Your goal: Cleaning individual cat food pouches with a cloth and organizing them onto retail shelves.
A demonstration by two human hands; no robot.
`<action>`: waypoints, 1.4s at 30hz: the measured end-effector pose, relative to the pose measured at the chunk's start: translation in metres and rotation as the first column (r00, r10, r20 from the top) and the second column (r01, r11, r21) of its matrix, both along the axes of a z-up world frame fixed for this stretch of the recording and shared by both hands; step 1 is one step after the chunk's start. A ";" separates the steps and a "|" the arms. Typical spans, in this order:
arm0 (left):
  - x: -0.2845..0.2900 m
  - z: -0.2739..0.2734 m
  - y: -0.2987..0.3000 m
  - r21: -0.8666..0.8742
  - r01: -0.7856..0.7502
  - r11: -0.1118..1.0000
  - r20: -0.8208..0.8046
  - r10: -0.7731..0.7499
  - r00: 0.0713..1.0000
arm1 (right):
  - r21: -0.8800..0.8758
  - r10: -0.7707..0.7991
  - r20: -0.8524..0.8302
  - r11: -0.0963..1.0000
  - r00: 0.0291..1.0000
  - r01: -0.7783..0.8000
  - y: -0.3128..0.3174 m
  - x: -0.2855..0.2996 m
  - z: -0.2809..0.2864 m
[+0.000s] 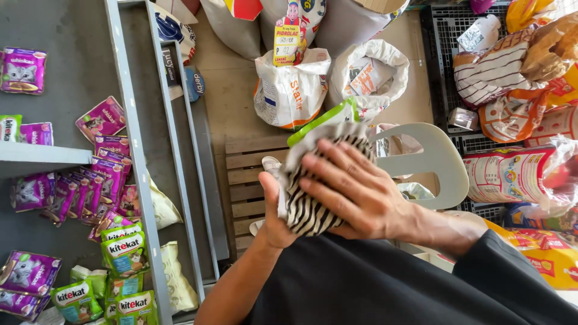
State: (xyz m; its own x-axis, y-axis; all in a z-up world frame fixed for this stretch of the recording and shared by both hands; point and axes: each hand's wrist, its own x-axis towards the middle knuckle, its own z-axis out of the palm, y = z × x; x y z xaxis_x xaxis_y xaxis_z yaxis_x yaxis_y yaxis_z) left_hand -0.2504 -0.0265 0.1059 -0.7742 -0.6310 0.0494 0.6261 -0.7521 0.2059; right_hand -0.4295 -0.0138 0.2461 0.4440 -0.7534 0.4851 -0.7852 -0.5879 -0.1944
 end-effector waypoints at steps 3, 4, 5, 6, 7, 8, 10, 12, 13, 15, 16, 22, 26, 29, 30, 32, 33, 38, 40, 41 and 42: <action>-0.003 0.035 -0.011 -0.211 0.000 0.977 0.035 0.007 0.999 | 0.056 0.006 0.005 0.998 1.000 -0.006 -0.010 -0.003 0.009; -0.004 0.029 -0.009 -0.207 -0.001 0.978 0.032 0.008 0.999 | 0.060 0.006 0.002 0.998 1.000 -0.006 -0.009 -0.001 0.008; -0.003 0.023 -0.006 -0.137 0.012 0.990 0.033 -0.008 0.999 | 0.061 -0.018 0.010 0.998 1.000 0.017 -0.008 0.002 0.006; -0.002 0.018 -0.003 -0.067 0.025 0.997 0.033 -0.023 0.999 | 0.062 -0.042 0.017 0.997 0.999 0.041 -0.007 0.005 0.004; 0.000 0.006 -0.002 -0.065 0.025 0.998 0.033 -0.023 0.999 | 0.063 -0.042 0.017 0.997 0.999 0.041 -0.008 0.003 0.004; 0.002 -0.005 0.000 -0.020 0.013 1.000 0.032 -0.012 0.999 | 0.075 0.017 -0.011 0.997 1.000 -0.016 -0.009 0.001 0.004; 0.005 0.002 -0.004 0.020 -0.007 1.000 0.035 0.006 0.999 | 0.082 0.084 -0.035 0.993 0.996 -0.081 -0.013 0.001 0.005; 0.003 0.036 -0.011 -0.368 -0.029 0.929 0.023 0.040 0.999 | 0.085 0.000 0.001 0.996 1.000 0.000 -0.016 0.004 0.007; 0.004 0.028 -0.008 -0.369 -0.039 0.929 0.024 0.052 0.998 | 0.084 0.011 0.003 0.996 1.000 -0.011 -0.016 0.008 0.008; 0.007 0.009 -0.004 -0.072 -0.033 0.997 0.054 0.037 0.998 | 0.053 0.010 0.023 0.999 1.000 -0.011 -0.015 0.016 0.007; 0.009 0.010 -0.006 -0.072 -0.046 0.996 0.059 0.051 0.997 | 0.054 0.024 0.028 0.998 0.999 -0.025 -0.018 0.016 0.005; 0.015 0.030 -0.013 -0.217 -0.122 0.969 -0.012 0.122 0.992 | 0.060 0.027 0.038 0.998 0.999 -0.029 -0.024 0.022 0.001; 0.018 -0.008 0.003 -0.016 -0.140 0.990 -0.026 0.139 0.990 | 0.113 0.143 0.017 0.983 0.990 -0.144 -0.026 0.025 0.005; 0.018 0.025 0.001 -0.056 -0.129 0.990 -0.026 0.128 0.991 | 0.148 0.046 0.012 0.988 0.999 -0.047 -0.020 0.026 0.007; 0.017 0.044 -0.003 -0.049 -0.146 0.988 0.012 0.147 0.989 | 0.141 -0.016 0.019 0.990 1.000 0.014 -0.017 0.027 0.008; 0.017 0.000 0.000 0.090 -0.112 0.990 -0.058 0.118 0.991 | 0.131 0.037 0.015 0.991 0.999 -0.038 -0.012 0.021 0.001; 0.018 -0.022 0.005 0.240 -0.081 0.967 -0.116 0.111 0.987 | 0.134 0.103 0.020 0.985 0.994 -0.105 -0.007 0.019 -0.003; -0.002 0.033 0.001 -0.018 -0.003 1.000 0.043 0.004 0.999 | 0.161 -0.103 0.047 0.982 0.994 0.094 0.015 0.011 0.002; -0.008 0.021 0.001 -0.005 0.047 0.999 0.052 -0.047 0.998 | 0.142 -0.191 0.061 0.973 0.980 0.181 0.025 0.008 -0.002; -0.010 0.010 0.003 -0.006 0.036 0.999 0.072 -0.036 0.997 | 0.151 -0.168 0.046 0.976 0.985 0.160 0.031 0.006 -0.004; -0.012 -0.002 0.004 -0.007 0.026 1.000 0.091 -0.025 0.996 | 0.160 -0.146 0.032 0.977 0.989 0.139 0.037 0.003 -0.007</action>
